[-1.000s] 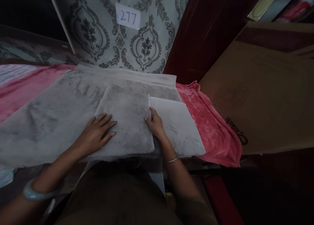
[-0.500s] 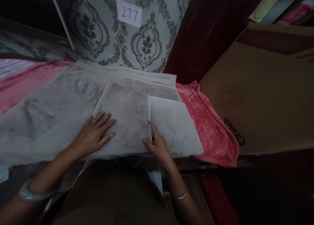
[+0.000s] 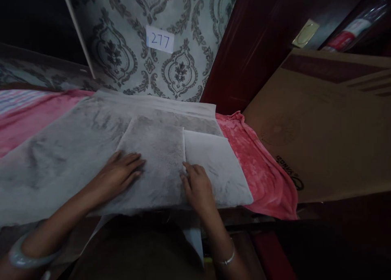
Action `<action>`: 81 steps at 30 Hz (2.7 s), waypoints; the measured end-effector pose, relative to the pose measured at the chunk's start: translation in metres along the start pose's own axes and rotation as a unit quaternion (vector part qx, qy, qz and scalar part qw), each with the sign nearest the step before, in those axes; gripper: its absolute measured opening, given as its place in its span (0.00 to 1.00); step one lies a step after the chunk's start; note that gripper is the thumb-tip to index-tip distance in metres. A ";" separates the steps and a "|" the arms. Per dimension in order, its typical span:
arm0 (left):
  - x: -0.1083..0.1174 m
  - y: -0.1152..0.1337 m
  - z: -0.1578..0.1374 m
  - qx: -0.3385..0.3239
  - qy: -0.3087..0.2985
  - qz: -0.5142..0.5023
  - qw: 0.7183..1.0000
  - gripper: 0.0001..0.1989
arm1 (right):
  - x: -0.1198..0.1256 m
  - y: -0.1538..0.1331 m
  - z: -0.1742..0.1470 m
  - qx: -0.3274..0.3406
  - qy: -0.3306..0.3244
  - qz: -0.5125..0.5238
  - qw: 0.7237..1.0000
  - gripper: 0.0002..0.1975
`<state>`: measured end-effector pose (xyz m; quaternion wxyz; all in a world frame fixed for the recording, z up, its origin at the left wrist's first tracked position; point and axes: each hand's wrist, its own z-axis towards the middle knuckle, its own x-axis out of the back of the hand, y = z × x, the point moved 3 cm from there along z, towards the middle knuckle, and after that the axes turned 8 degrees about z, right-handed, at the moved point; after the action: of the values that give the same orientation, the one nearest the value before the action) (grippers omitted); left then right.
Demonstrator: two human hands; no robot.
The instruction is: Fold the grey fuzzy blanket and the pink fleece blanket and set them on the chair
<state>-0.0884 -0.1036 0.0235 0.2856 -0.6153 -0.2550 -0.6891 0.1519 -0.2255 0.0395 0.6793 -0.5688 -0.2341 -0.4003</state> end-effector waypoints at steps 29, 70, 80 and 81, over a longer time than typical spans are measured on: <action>-0.029 0.019 0.227 -0.066 -0.059 -0.005 0.996 0.38 | -0.057 0.001 -0.015 0.109 -0.079 0.036 0.990 0.31; -0.031 0.065 0.117 -0.214 0.029 -0.006 0.976 0.33 | 0.030 0.158 -0.086 -0.254 0.427 0.603 0.624 0.20; -0.017 0.024 0.142 -0.013 -0.021 -0.605 0.796 0.29 | 0.037 0.038 0.024 -0.083 0.248 0.354 0.898 0.11; -0.016 0.015 0.144 0.031 -0.023 -0.689 0.724 0.27 | 0.027 0.018 0.031 -0.035 0.203 0.313 0.927 0.10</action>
<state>0.0248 -0.0113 0.0234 -0.2547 -0.2769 -0.6361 -0.6736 0.1859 -0.2030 0.0576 0.7824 -0.5435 0.1128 -0.2823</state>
